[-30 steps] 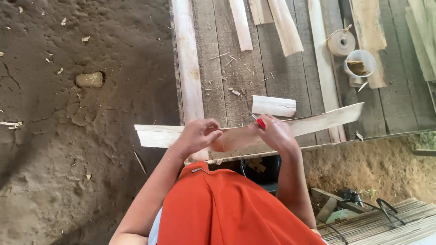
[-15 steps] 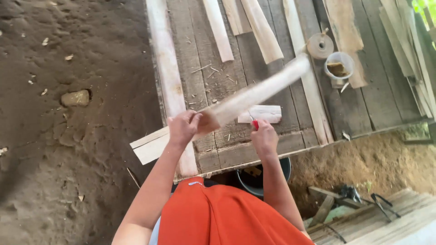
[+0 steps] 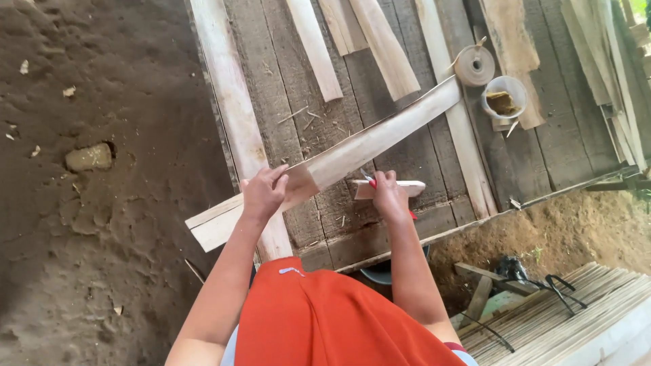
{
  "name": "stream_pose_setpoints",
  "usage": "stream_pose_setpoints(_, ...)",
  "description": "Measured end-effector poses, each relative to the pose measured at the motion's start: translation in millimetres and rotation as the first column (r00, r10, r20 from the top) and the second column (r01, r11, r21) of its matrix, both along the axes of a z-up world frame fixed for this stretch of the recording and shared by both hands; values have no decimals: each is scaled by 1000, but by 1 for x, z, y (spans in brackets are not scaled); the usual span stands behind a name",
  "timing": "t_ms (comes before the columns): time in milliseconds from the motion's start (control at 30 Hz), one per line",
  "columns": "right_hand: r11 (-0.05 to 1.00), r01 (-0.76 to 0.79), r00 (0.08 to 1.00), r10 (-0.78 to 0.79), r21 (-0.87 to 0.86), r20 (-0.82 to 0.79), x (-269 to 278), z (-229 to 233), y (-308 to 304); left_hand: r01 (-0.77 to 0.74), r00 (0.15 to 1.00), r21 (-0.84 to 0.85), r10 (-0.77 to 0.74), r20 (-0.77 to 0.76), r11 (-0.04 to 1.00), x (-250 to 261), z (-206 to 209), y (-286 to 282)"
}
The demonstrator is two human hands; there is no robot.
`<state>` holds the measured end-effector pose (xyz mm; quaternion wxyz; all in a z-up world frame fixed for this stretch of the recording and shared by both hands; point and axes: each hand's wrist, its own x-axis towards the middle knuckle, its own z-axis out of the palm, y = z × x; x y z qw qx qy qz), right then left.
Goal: Trimming and cutting thin strips of wood or bark to size using a utility knife on a wooden workshop floor.
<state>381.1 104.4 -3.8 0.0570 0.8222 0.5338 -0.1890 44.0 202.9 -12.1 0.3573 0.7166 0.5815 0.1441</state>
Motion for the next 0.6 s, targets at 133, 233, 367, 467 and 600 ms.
stream_pose_setpoints(133,996,1,1000,-2,-87,-11,-10,42,-23,38,994,-50,-33,101,998,7,29,2)
stream_pose_setpoints(233,984,97,995,-90,-150,50,-13,60,-37,27,935,-205,48,353,978,8,36,9)
stream_pose_setpoints(367,960,248,968,-249,-129,5,-12,70,-44,102,783,-74,-34,620,992,18,34,19)
stream_pose_setpoints(467,948,281,959,-283,-147,10,-2,45,-49,139,822,55,-146,550,989,32,50,27)
stream_pose_setpoints(600,964,239,966,-224,-118,128,29,1,-58,199,960,277,-243,137,940,76,10,40)
